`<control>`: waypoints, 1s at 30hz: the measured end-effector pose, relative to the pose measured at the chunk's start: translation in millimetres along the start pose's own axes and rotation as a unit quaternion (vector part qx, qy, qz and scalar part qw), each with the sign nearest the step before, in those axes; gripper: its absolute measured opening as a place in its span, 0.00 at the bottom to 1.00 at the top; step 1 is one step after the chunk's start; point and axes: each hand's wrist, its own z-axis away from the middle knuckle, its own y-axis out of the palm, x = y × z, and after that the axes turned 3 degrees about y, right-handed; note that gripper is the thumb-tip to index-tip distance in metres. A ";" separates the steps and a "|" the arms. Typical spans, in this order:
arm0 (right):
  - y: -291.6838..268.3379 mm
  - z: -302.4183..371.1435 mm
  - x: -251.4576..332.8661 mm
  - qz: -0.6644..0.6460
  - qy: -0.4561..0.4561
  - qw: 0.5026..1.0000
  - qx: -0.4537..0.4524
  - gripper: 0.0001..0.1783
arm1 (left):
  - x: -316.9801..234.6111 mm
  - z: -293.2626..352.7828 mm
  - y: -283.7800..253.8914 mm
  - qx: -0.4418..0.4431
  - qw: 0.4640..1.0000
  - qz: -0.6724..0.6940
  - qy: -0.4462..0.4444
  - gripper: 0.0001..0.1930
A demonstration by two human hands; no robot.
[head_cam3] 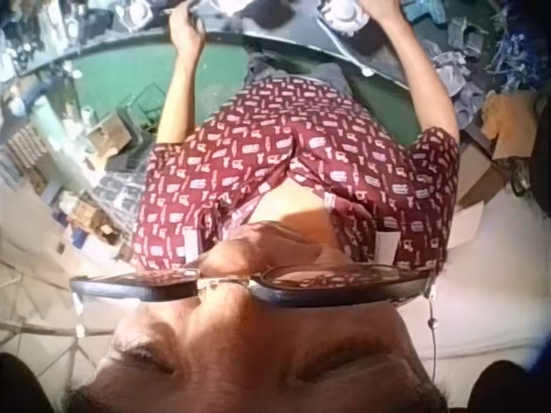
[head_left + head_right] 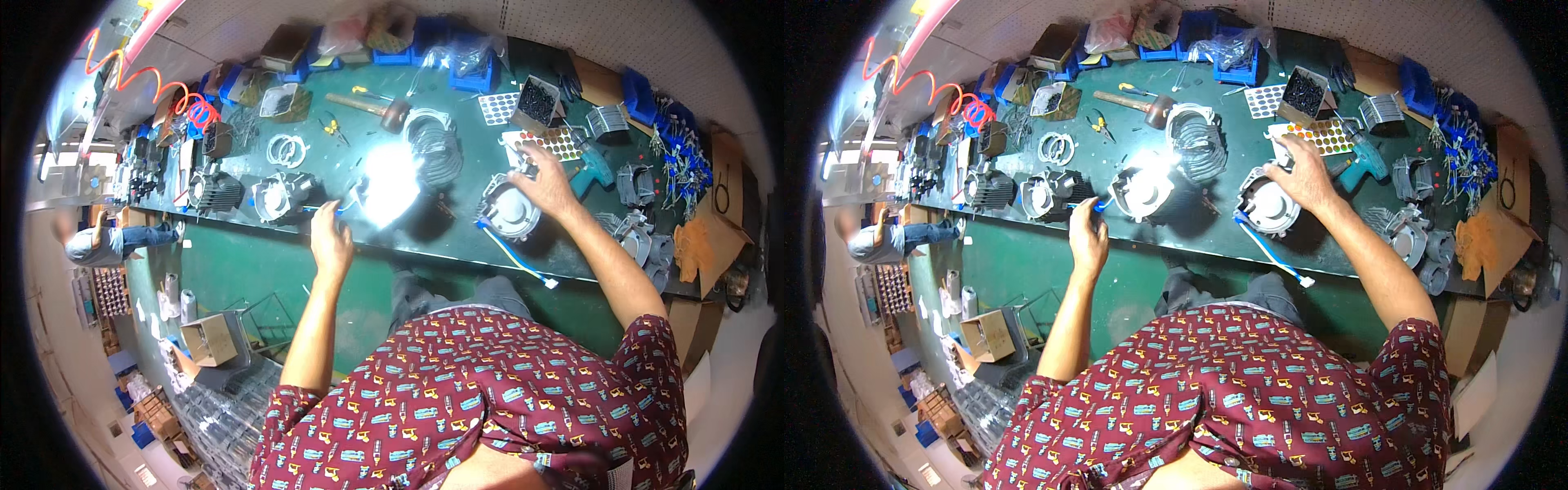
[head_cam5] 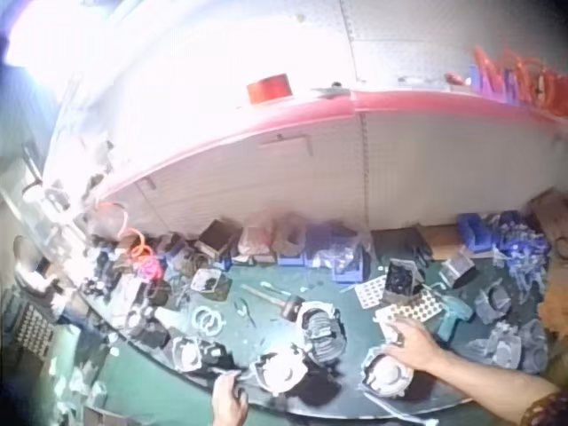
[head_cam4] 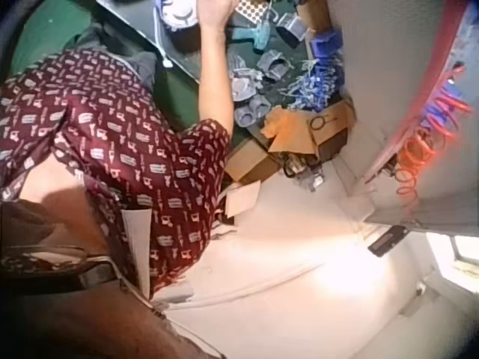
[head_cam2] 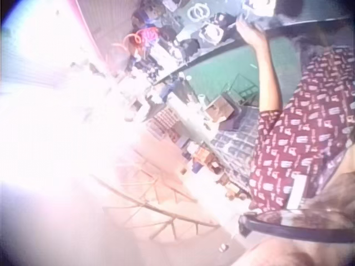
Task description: The person assembles circular electronic components by inserting wires into housings and securing them with a hot glue gun. They repeatedly test the units by connecting power cables, then retrieve black cylindrical parts from a nearby table and place them on the workbench.
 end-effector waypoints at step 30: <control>278.4 64.2 262.6 -0.631 0.442 0.581 0.262 0.08 | 84.7 -17.0 4.3 0.286 0.763 0.498 -0.295 0.16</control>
